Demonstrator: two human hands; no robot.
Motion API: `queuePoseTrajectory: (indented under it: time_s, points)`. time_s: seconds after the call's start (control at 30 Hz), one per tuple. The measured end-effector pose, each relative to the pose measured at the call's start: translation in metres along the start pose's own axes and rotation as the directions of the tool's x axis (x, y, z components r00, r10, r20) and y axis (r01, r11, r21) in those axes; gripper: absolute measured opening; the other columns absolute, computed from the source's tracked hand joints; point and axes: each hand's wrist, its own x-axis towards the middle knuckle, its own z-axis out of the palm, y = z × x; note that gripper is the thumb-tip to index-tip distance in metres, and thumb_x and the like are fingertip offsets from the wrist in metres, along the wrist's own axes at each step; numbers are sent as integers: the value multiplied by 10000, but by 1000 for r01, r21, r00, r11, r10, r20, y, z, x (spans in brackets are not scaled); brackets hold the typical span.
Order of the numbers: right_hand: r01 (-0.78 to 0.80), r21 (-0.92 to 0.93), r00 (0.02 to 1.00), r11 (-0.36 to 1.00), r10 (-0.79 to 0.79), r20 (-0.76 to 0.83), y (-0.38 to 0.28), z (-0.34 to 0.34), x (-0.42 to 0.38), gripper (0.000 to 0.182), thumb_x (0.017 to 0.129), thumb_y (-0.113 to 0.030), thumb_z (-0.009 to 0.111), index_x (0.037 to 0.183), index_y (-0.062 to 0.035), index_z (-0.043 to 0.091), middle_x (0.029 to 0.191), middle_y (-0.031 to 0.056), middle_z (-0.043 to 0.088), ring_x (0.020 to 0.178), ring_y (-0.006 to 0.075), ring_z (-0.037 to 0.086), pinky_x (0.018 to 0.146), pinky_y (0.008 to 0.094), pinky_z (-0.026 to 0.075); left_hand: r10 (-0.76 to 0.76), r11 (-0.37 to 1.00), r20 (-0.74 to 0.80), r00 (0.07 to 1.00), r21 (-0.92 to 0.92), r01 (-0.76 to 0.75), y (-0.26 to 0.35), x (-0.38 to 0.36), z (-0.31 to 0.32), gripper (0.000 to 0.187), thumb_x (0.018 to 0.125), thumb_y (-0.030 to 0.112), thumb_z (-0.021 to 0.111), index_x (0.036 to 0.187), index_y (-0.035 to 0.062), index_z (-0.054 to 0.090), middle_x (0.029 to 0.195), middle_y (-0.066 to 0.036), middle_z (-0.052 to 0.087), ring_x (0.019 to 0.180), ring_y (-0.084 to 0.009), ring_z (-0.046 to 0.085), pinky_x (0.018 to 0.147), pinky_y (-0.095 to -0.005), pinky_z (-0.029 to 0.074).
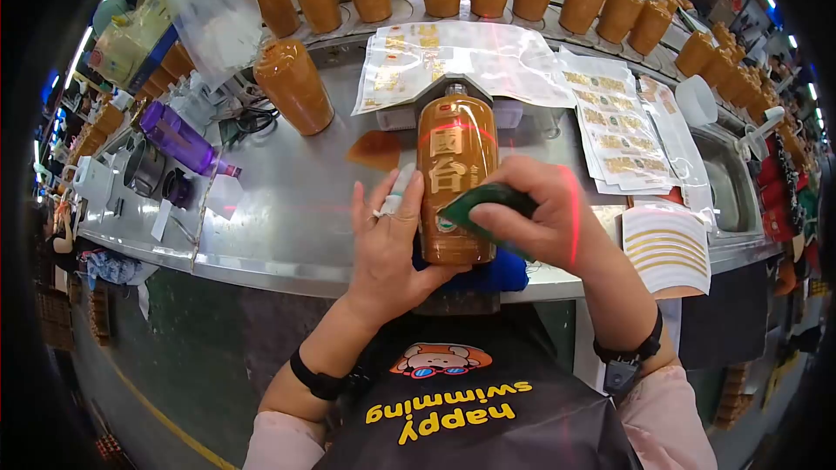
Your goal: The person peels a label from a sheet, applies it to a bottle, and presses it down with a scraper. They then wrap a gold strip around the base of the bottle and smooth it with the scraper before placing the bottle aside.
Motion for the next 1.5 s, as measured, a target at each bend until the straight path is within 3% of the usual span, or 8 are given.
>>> queuePoseTrajectory:
  time_s: [0.43, 0.5, 0.57, 0.93, 1.17, 1.27, 1.37, 1.5]
  points:
    - [-52, -82, 993, 995, 60, 106, -11, 5, 6, 191, 811, -154, 724, 872, 9, 645, 768, 182, 624, 703, 340, 635, 643, 401, 498, -76, 987, -6, 997, -144, 74, -8, -5, 13, 1066, 725, 570, 765, 1475, -33, 306, 1402, -201, 489, 1345, -397, 385, 1148, -603, 99]
    - [-133, -167, 968, 977, 92, -233, -4, 8, 10, 138, 801, -125, 716, 846, -19, 640, 748, 147, 594, 704, 318, 610, 642, 404, 484, -98, 979, 12, 995, -177, 99, -10, -4, 16, 1073, 718, 576, 768, 1471, -36, 310, 1406, -206, 483, 1349, -402, 380, 1150, -599, 95]
    - [171, -495, 953, 852, -270, -136, -3, 7, 7, 138, 744, -81, 728, 827, -49, 622, 721, 100, 547, 681, 286, 569, 621, 385, 453, -78, 987, 15, 997, -136, 79, -7, -5, 11, 1084, 711, 579, 770, 1470, -40, 306, 1408, -213, 479, 1353, -407, 378, 1152, -594, 95]
    - [344, 19, 911, 939, -338, 236, -33, 13, -17, 356, 611, -28, 788, 938, -80, 656, 782, 62, 544, 703, 264, 547, 618, 385, 414, -60, 994, -30, 998, -93, 57, -5, -6, 12, 1139, 686, 554, 796, 1468, -85, 270, 1399, -245, 464, 1329, -417, 397, 1133, -603, 139]
    - [294, 38, 937, 955, -296, 187, -31, 15, -27, 405, 580, 0, 789, 960, -60, 664, 789, 68, 546, 696, 264, 541, 611, 376, 428, -105, 981, -7, 994, -166, 102, -11, -8, 22, 1108, 680, 548, 802, 1448, -87, 315, 1372, -246, 484, 1301, -423, 414, 1128, -611, 152]
    - [256, -428, 956, 867, -293, -24, -10, 13, -29, 385, 608, -19, 814, 968, -62, 685, 818, 64, 571, 732, 261, 563, 617, 368, 433, -87, 984, -63, 994, -159, 76, -1, -3, 10, 1083, 677, 525, 805, 1439, -85, 336, 1350, -247, 500, 1301, -422, 416, 1126, -614, 156]
    - [339, -8, 914, 941, -327, 241, -27, 11, -28, 385, 620, -25, 819, 981, -64, 687, 817, 64, 571, 715, 261, 546, 612, 368, 429, -58, 989, -83, 995, -138, 46, -5, -5, 14, 1085, 674, 530, 806, 1436, -86, 341, 1339, -249, 507, 1292, -418, 424, 1125, -616, 159]
    - [267, -426, 961, 864, -272, 51, -16, 13, -27, 347, 656, -49, 820, 976, -65, 687, 829, 71, 587, 746, 266, 578, 642, 378, 451, -50, 995, -118, 992, -86, 40, 2, -1, 8, 1077, 666, 517, 809, 1435, -81, 348, 1322, -249, 516, 1281, -408, 435, 1125, -616, 164]
